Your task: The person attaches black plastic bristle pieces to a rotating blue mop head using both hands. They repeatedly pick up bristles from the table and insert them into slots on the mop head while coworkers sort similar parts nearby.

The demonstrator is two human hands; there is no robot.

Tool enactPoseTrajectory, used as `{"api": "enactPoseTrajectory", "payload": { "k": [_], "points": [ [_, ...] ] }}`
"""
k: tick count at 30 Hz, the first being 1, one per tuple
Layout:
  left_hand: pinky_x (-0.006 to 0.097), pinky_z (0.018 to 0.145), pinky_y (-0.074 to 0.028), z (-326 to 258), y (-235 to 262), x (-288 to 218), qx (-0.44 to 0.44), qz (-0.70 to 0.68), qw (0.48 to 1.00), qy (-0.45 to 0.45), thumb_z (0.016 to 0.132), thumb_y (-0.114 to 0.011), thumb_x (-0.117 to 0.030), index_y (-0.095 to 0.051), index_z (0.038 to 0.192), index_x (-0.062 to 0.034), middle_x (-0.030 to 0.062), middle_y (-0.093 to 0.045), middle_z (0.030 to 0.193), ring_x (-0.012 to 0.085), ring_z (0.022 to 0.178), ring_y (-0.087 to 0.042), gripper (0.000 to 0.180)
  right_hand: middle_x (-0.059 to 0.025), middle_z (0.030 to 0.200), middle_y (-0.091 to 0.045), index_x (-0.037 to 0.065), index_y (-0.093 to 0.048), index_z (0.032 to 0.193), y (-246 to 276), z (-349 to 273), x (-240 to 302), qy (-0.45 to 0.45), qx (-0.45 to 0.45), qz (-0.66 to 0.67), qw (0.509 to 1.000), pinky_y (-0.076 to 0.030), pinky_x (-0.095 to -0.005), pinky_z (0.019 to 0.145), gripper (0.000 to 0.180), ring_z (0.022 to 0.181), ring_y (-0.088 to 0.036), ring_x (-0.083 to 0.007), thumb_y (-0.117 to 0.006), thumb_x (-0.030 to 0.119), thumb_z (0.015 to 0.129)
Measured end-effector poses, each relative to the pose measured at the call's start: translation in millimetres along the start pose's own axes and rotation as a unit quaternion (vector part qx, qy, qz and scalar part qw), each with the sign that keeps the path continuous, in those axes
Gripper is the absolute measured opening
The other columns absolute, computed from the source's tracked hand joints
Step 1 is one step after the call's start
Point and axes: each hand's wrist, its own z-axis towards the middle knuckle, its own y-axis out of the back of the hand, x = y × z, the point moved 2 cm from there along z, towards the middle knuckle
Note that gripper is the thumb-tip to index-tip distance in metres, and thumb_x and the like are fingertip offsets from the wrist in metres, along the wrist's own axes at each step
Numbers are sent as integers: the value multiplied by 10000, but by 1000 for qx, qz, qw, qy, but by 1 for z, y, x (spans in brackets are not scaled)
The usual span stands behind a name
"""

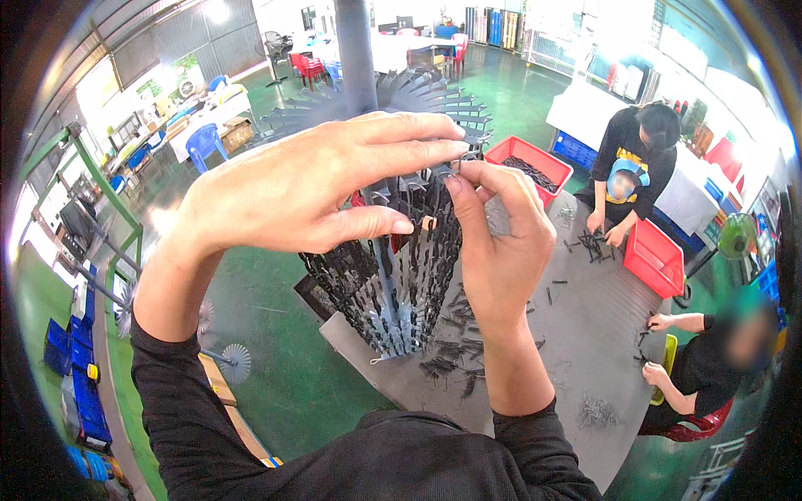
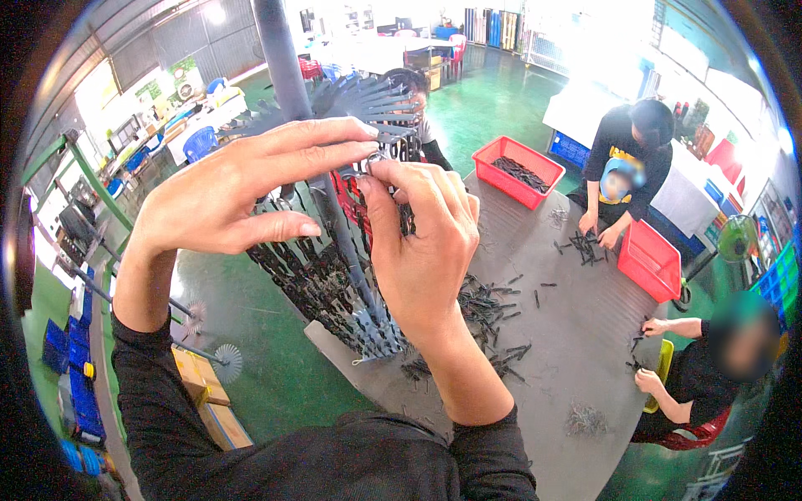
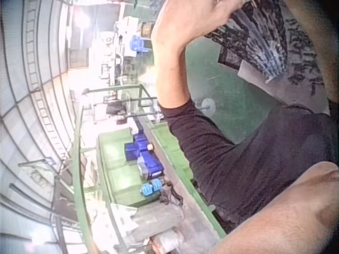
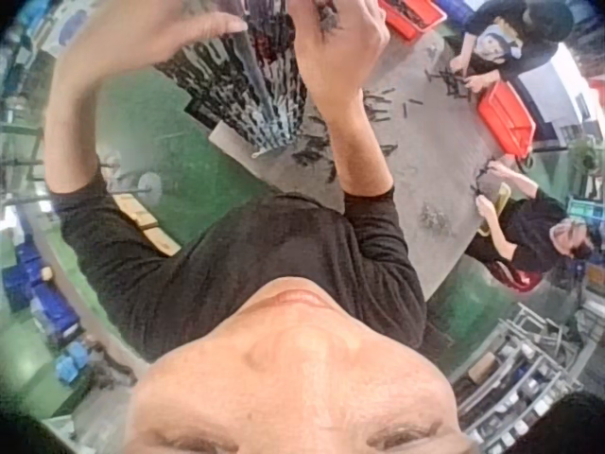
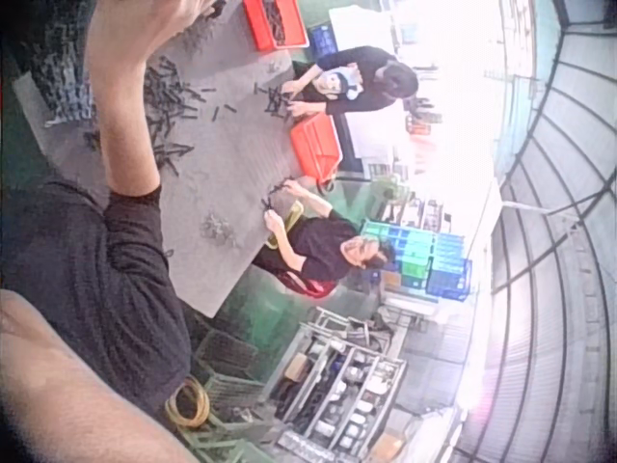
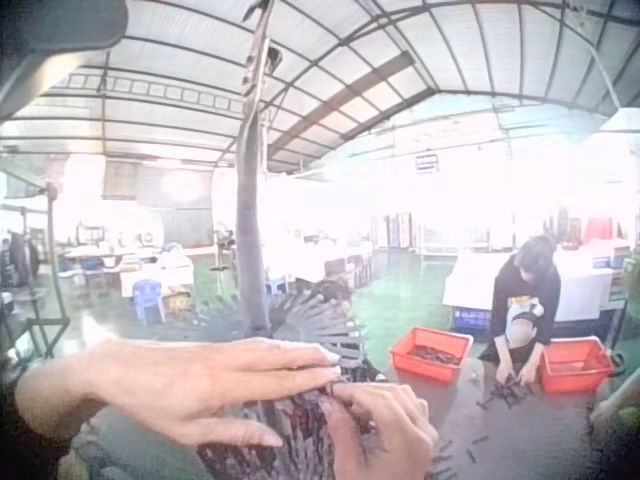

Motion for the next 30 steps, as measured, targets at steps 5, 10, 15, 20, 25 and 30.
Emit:
{"api": "enactPoseTrajectory", "payload": {
  "k": [5, 10, 15, 20, 25, 30],
  "points": [
    [417, 1003, -381, 6, 6, -9, -13, -1, 1000, -3, 752, -696, -230, -437, 1324, -42, 172, -442, 1353, 355, 1230, -444, 655, -35, 760, -629, 79, -644, 852, -1, 1, -2, -13, -6, 41, 999, -387, -291, 667, 128, 643, -569, -165, -711, 61, 744],
    [398, 945, -442, 12, -6, -9, -83, 28, 996, 19, 715, -727, -139, -505, 1253, -38, 156, -512, 1289, 344, 1161, -515, 591, -45, 742, -619, 60, -638, 845, -1, 5, -6, -16, -2, 50, 999, -400, -289, 657, 117, 628, -565, -173, -704, 49, 749],
    [388, 938, -446, 18, -7, -4, -73, 18, 997, 30, 717, -723, -143, -526, 1241, -55, 143, -531, 1271, 333, 1155, -520, 567, -49, 742, -620, 18, -633, 876, 6, 10, -15, -85, 50, 140, 985, -424, -246, 658, 110, 656, -562, -108, -676, 20, 774],
    [391, 937, -444, 19, -4, -2, -65, 7, 998, 26, 719, -723, -157, -531, 1246, -73, 144, -547, 1250, 336, 1139, -531, 568, -28, 801, -641, -8, -639, 886, 8, 15, -28, -163, 115, 333, 922, -439, -221, 662, 87, 716, -560, -73, -648, -12, 799],
    [396, 945, -435, 20, -7, 8, -72, 41, 996, 28, 732, -713, -192, -528, 1250, -71, 142, -545, 1252, 336, 1142, -528, 564, -26, 879, -658, -5, -658, 920, 40, 18, -51, -213, 106, 350, 906, -453, -227, 710, 122, 791, -595, -80, -650, 2, 798],
    [404, 972, -409, 18, -2, 14, -69, 57, 996, 25, 735, -708, -217, -491, 1274, -54, 145, -527, 1272, 336, 1179, -497, 604, -57, 855, -655, 40, -662, 916, 76, 36, -80, -113, 148, -247, 951, -465, -256, 711, 146, 759, -615, -134, -680, 46, 771]
  ]
}}
